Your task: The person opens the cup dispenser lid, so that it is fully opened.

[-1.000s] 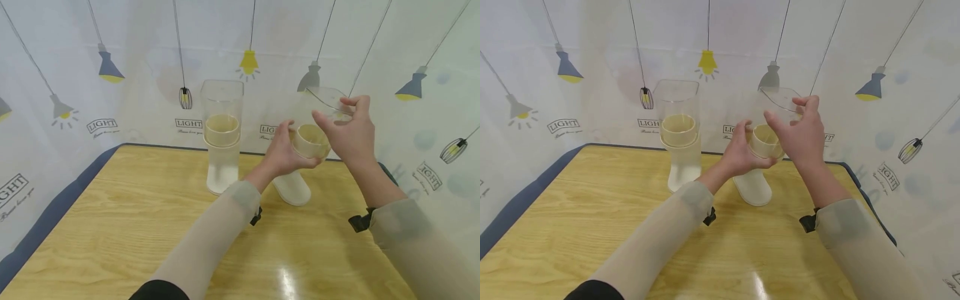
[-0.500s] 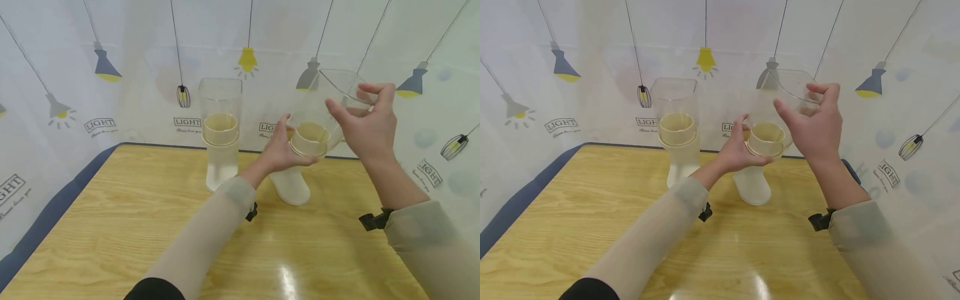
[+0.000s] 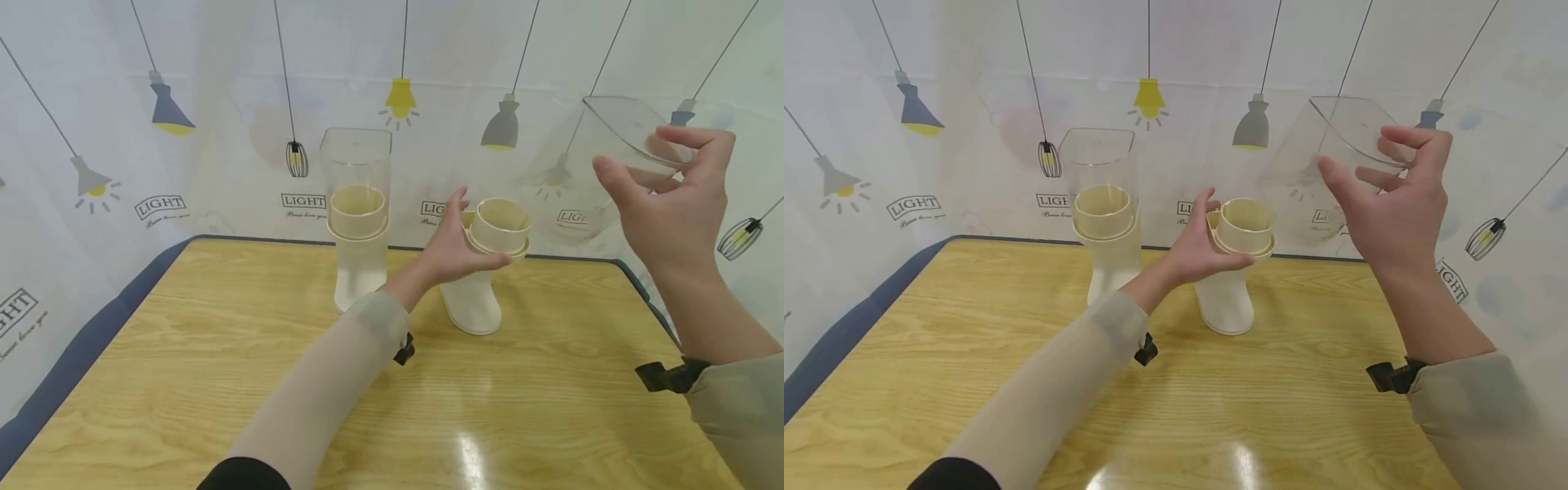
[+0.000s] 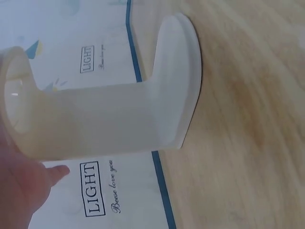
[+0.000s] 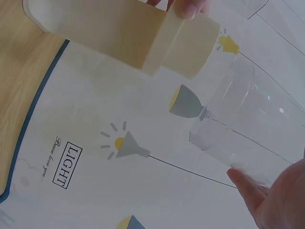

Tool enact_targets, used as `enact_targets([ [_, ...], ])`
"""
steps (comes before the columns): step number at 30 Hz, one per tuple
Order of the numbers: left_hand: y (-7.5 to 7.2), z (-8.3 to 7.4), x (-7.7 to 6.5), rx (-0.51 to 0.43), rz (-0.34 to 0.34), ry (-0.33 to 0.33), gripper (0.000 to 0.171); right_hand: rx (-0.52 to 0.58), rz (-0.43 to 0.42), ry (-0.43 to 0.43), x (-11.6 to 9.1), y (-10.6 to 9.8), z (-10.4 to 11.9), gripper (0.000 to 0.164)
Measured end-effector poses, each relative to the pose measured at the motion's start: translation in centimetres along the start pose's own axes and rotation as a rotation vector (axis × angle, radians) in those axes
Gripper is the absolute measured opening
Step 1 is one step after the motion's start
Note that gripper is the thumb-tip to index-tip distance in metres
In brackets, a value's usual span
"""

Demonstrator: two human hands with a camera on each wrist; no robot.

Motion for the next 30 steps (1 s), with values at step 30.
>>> enact_targets([
  [30, 0.9, 0.9, -1.6, 0.012, -0.162, -0.088, 0.132, -0.356, 0.205, 0.188, -2.1, -0.5, -16.3, 0.095],
])
Point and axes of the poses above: each hand's wrist, its own x-axis towards the middle knuckle, its own y-axis out of the palm, z = x × y, the point moved 8 cm from there along x, towards the middle knuckle, and after that the axes turned 11 degrees about -x, right-handed, at the moved point
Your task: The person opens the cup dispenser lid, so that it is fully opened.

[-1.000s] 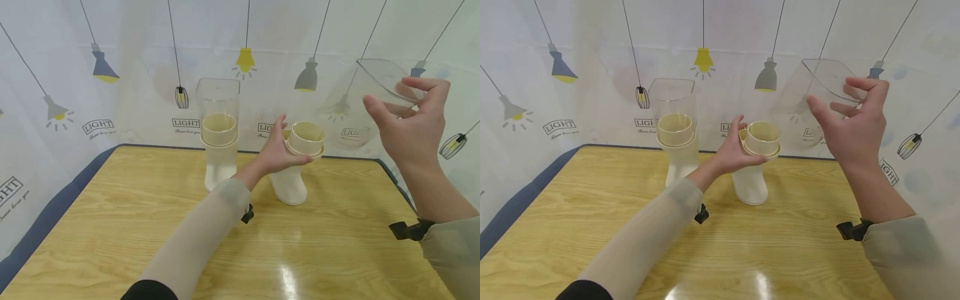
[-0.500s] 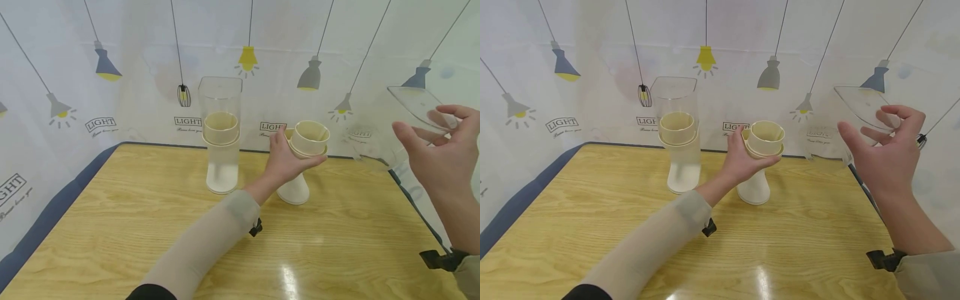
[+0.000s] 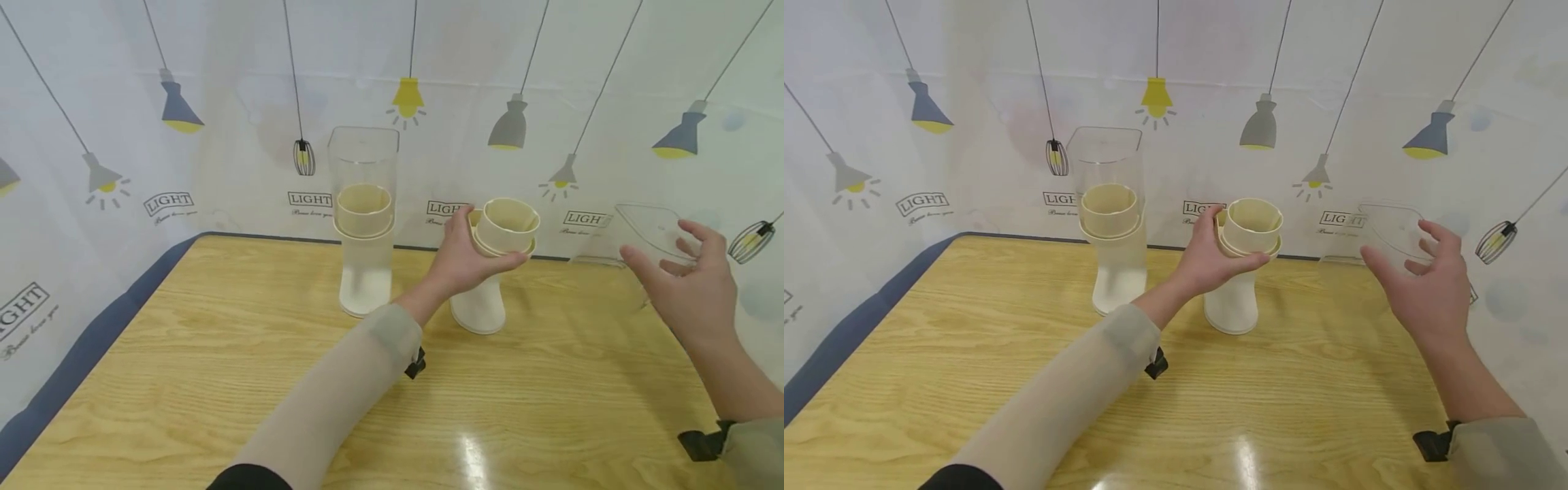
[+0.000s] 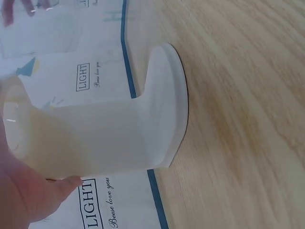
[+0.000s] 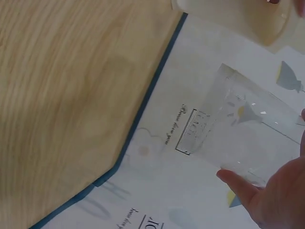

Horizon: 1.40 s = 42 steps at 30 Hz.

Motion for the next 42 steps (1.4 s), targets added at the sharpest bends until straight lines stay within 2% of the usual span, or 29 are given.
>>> enact_targets([
  [6, -0.3, 0.3, 0.4, -0.017, 0.022, -0.004, 0.134, -0.025, 0.098, -0.026, 1.4, 2.9, -2.2, 0.099],
  [10, -0.3, 0.4, 0.5, -0.042, 0.030, -0.014, 0.136, -0.054, 0.121, -0.029, 2.1, 4.7, -3.4, 0.105],
  [17, 0.1, 0.6, 0.5, -0.064, 0.036, -0.028, 0.134, -0.014, 0.162, 0.030, 3.1, 6.6, -5.3, 0.111],
  [23, 0.1, 0.7, 0.6, -0.058, 0.024, -0.022, 0.132, 0.022, 0.168, 0.045, 4.0, 7.8, -6.0, 0.110],
  [29, -0.2, 0.4, 0.8, -0.045, 0.009, -0.006, 0.131, 0.035, 0.153, 0.020, 5.0, 8.6, -5.7, 0.108],
  [42, 0.2, 0.5, 1.1, -0.051, 0.005, 0.003, 0.129, -0.032, 0.125, 0.035, 6.1, 9.3, -5.9, 0.110],
])
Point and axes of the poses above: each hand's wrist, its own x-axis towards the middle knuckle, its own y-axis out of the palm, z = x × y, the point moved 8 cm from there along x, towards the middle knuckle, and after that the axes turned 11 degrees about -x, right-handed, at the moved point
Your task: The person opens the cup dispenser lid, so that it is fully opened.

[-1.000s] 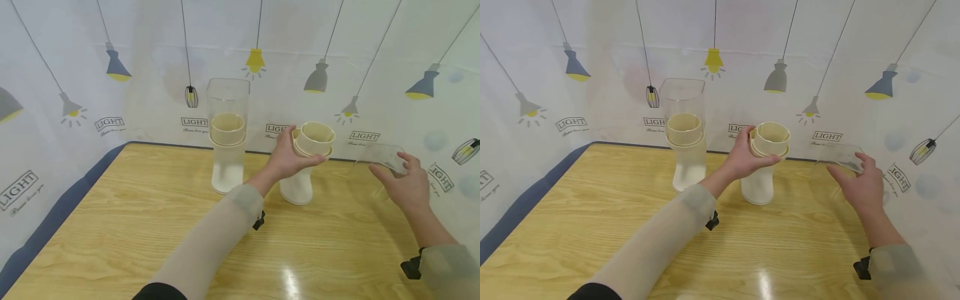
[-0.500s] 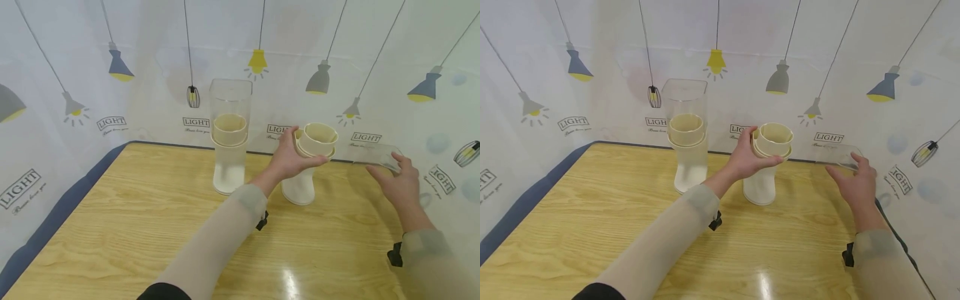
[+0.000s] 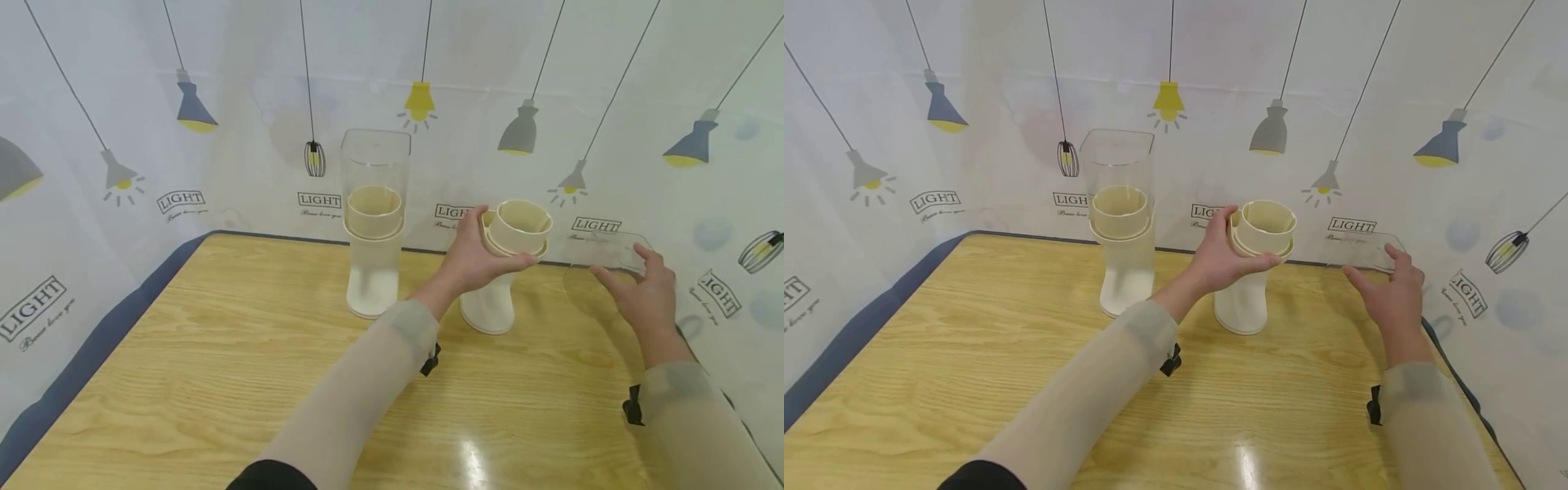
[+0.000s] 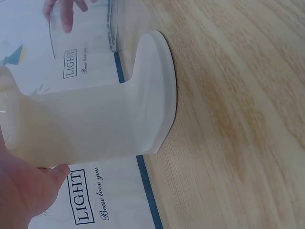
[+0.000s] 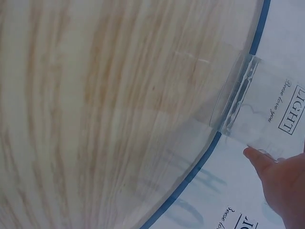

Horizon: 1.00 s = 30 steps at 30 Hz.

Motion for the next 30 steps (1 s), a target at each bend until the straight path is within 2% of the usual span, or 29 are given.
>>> enact_targets([
  [12, 0.0, 0.1, 0.1, 0.001, -0.004, 0.002, 0.129, -0.018, 0.004, 0.000, 0.0, 0.1, 0.4, 0.110],
  [21, 0.1, -0.1, -0.2, 0.026, 0.011, -0.019, 0.137, -0.058, -0.008, 0.001, -0.1, -0.7, 0.0, 0.117],
  [25, -0.3, -0.4, -0.8, 0.034, -0.002, 0.003, 0.142, -0.025, -0.087, 0.005, -0.9, -2.3, 0.9, 0.107],
  [28, -1.1, -1.3, -1.6, 0.033, -0.004, 0.052, 0.131, 0.032, -0.171, -0.008, -1.8, -3.9, 2.6, 0.094],
  [30, -1.8, -2.0, -2.4, -0.015, 0.007, 0.088, 0.120, 0.066, -0.217, -0.025, -2.6, -4.9, 4.1, 0.084],
])
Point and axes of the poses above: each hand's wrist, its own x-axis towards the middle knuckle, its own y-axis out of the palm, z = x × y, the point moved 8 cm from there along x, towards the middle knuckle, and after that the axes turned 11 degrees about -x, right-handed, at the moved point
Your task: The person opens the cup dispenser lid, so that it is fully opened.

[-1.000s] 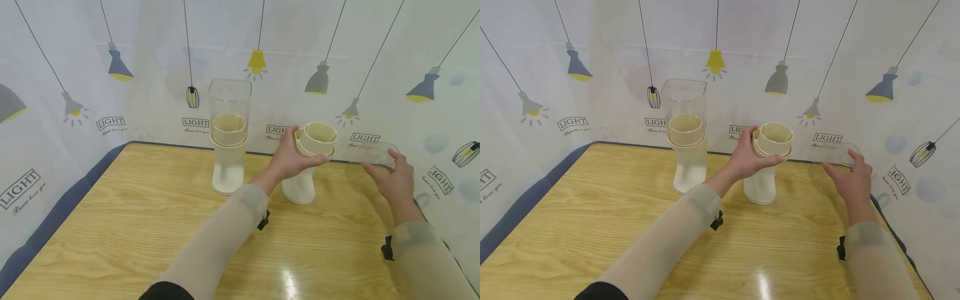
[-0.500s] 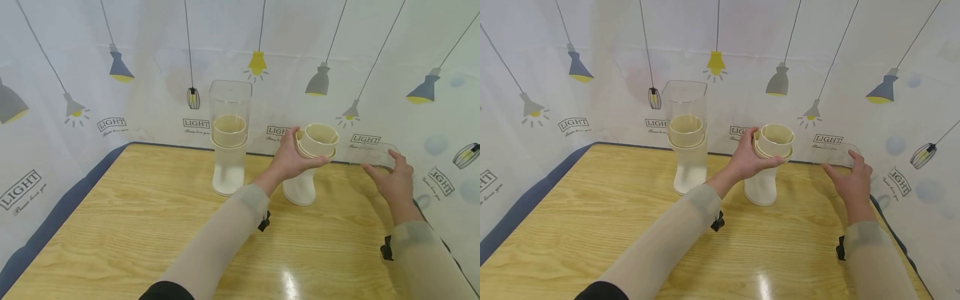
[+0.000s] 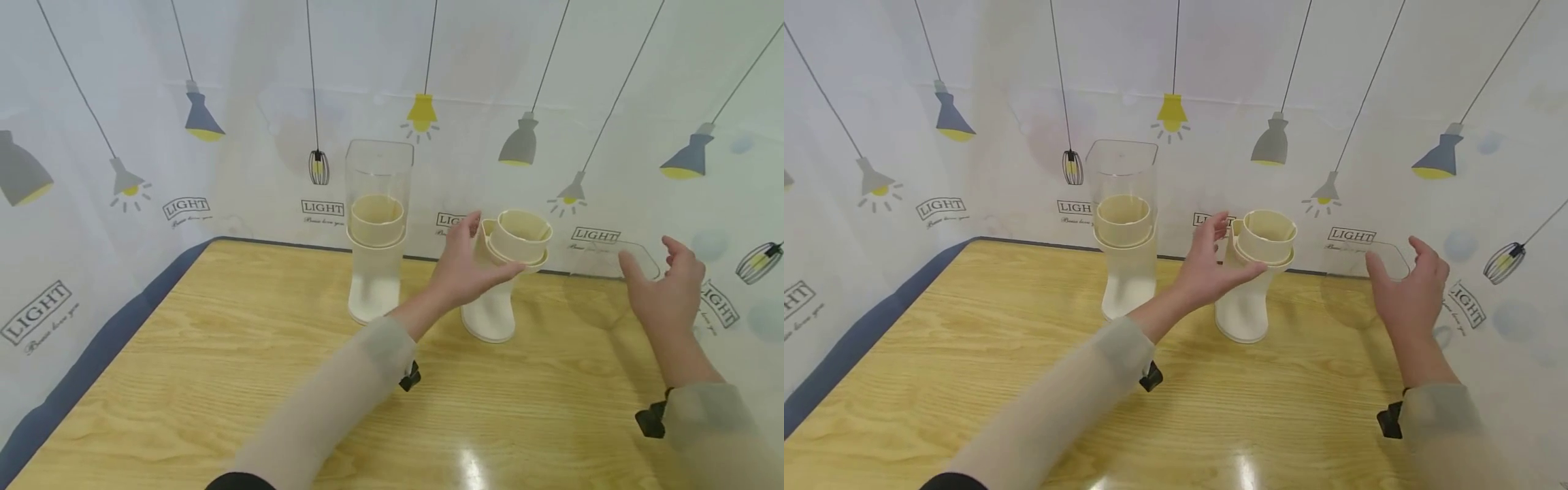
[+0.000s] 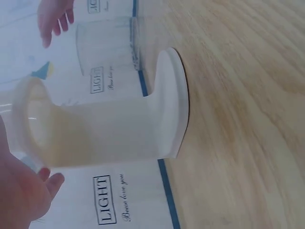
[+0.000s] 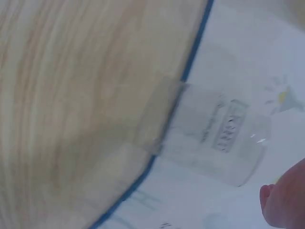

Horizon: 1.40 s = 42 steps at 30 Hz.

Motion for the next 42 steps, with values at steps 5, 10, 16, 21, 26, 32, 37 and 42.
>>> enact_targets([
  [5, -1.5, -1.3, -2.2, -0.145, 0.061, 0.051, 0.095, 0.052, -0.058, -0.070, -2.2, -1.8, 3.6, 0.067],
  [10, -2.5, -2.5, -4.3, -0.146, 0.150, 0.093, 0.079, 0.083, -0.051, -0.167, -5.2, -2.6, 7.0, 0.059],
  [16, -4.3, -3.4, -7.0, -0.099, 0.204, 0.110, 0.069, 0.152, -0.052, -0.358, -8.8, -2.8, 11.3, 0.050],
  [21, -6.2, -4.1, -8.9, -0.067, 0.219, 0.133, 0.063, 0.181, -0.015, -0.512, -11.4, -2.4, 14.9, 0.047],
  [26, -8.6, -4.5, -10.1, -0.059, 0.212, 0.144, 0.058, 0.186, 0.061, -0.617, -13.1, -1.3, 18.1, 0.047],
  [32, -12.1, -4.8, -11.2, -0.037, 0.156, 0.165, 0.055, 0.228, 0.106, -0.707, -14.2, 0.4, 21.4, 0.043],
  [37, -15.2, -5.0, -11.4, -0.021, 0.100, 0.157, 0.054, 0.238, 0.154, -0.713, -14.1, 1.7, 23.4, 0.041],
  [42, -18.0, -4.9, -11.0, 0.018, 0.053, 0.141, 0.056, 0.246, 0.187, -0.713, -13.4, 2.8, 25.7, 0.043],
])
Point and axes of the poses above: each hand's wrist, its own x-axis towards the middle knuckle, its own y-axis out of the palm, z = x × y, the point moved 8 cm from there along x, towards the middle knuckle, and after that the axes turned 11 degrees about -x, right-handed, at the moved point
